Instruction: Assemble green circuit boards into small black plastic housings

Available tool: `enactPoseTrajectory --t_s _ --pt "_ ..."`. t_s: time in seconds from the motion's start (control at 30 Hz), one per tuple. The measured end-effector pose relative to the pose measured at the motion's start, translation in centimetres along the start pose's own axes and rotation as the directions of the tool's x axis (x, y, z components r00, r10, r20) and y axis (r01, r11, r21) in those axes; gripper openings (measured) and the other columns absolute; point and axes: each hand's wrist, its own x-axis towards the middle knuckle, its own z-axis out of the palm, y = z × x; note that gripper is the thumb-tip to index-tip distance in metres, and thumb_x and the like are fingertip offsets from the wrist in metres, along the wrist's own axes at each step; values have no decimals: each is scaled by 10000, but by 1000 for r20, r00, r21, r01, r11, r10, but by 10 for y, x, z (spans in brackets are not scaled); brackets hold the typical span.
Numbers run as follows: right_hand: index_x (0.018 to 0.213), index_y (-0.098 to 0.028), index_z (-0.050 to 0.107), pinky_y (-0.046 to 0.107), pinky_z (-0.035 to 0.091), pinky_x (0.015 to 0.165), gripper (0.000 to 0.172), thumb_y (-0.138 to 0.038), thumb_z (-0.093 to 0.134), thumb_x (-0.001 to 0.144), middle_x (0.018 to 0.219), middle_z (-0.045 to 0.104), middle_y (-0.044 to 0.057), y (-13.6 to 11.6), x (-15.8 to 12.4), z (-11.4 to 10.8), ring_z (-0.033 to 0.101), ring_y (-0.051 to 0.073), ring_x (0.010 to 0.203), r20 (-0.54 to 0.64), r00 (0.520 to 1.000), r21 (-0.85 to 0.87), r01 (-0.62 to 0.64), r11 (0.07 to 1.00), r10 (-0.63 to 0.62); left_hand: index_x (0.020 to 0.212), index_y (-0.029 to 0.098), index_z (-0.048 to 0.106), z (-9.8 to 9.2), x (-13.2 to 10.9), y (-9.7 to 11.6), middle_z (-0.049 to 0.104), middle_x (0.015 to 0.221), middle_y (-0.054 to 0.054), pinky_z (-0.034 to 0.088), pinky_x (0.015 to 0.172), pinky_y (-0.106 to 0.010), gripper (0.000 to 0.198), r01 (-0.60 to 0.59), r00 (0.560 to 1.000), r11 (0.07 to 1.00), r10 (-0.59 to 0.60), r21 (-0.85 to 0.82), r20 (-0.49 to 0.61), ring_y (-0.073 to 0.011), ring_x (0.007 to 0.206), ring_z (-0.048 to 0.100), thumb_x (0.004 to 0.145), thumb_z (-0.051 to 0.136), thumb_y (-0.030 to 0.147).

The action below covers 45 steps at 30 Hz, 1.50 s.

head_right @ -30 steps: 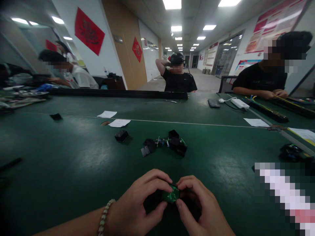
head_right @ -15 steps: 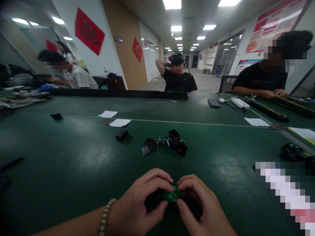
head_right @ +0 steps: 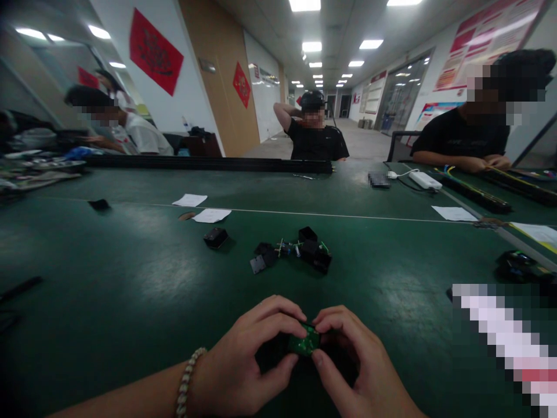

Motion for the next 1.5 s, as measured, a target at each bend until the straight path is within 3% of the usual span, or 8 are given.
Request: enactPoseTrajectory --t_s 0.5,1.5 --pt "1091 -291 618 302 646 837 215 -122 587 961 1105 658 38 4 -3 -1 726 190 972 50 998 22 -30 999 29 1135 168 670 -2 1 1 687 1153 -109 589 921 -353 380 -11 1000 1000 11 -8 -7 -216 1049 685 774 679 51" --pt "1083 -279 651 261 663 770 231 -120 605 922 1036 716 41 2 0 2 777 188 911 -54 998 -22 15 1000 -17 1177 186 643 2 0 -5 684 1169 -89 583 953 -326 469 21 1000 999 -20 -27 12 -208 1088 681 748 755 35"
